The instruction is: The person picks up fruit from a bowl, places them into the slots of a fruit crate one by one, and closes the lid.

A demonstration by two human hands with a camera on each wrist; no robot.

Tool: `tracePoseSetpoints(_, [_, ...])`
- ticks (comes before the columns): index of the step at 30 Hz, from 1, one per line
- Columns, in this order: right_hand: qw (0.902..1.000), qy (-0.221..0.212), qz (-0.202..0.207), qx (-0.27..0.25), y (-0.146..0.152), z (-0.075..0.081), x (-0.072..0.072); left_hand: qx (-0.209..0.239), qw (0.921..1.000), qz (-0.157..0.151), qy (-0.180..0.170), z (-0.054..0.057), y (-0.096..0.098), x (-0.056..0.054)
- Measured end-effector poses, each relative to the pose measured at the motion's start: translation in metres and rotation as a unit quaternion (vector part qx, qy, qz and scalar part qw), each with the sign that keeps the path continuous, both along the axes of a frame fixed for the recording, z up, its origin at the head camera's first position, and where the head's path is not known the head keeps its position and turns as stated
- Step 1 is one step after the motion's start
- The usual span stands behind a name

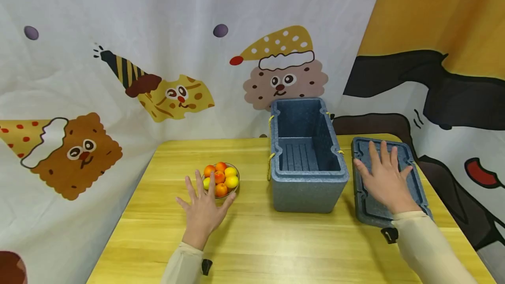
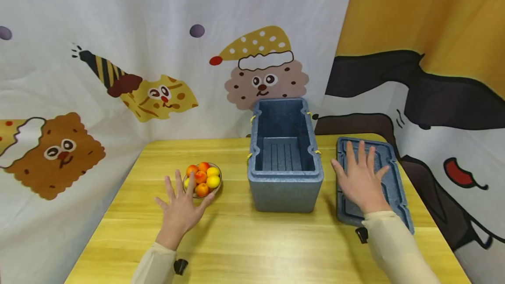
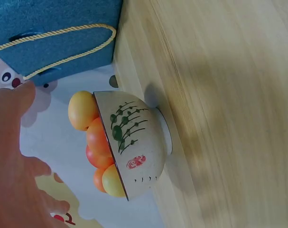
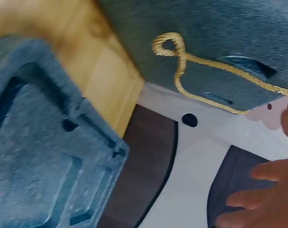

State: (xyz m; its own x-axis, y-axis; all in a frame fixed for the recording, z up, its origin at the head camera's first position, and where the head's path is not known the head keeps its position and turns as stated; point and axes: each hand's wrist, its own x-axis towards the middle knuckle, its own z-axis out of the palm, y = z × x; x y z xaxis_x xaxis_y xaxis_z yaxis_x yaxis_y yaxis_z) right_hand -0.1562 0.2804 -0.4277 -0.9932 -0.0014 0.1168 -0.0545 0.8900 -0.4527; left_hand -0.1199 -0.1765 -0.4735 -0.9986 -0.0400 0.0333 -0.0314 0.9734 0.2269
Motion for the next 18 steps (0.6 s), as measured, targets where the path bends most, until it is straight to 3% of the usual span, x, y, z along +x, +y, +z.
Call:
tracePoseSetpoints(4, [0.9935, 0.071, 0.025, -0.086, -0.010, 0.014, -0.006, 0.013, 0.9995, 0.007, 0.028, 0.000, -0.002, -0.003])
tracePoseSetpoints(7, [0.9813, 0.088, 0.047, -0.165, -0.019, 0.021, -0.011, 0.032, 0.9972, 0.005, 0.067, -0.002, -0.004, -0.004])
tracePoseSetpoints(13, [0.9503, 0.083, 0.099, -0.283, -0.035, 0.031, -0.029, 0.106, 0.9846, -0.030, 0.136, -0.004, -0.007, -0.009])
tracePoseSetpoints(18, [0.9385, 0.046, 0.125, -0.319, -0.039, 0.033, -0.042, 0.196, 0.9661, -0.064, 0.156, -0.006, -0.009, -0.012])
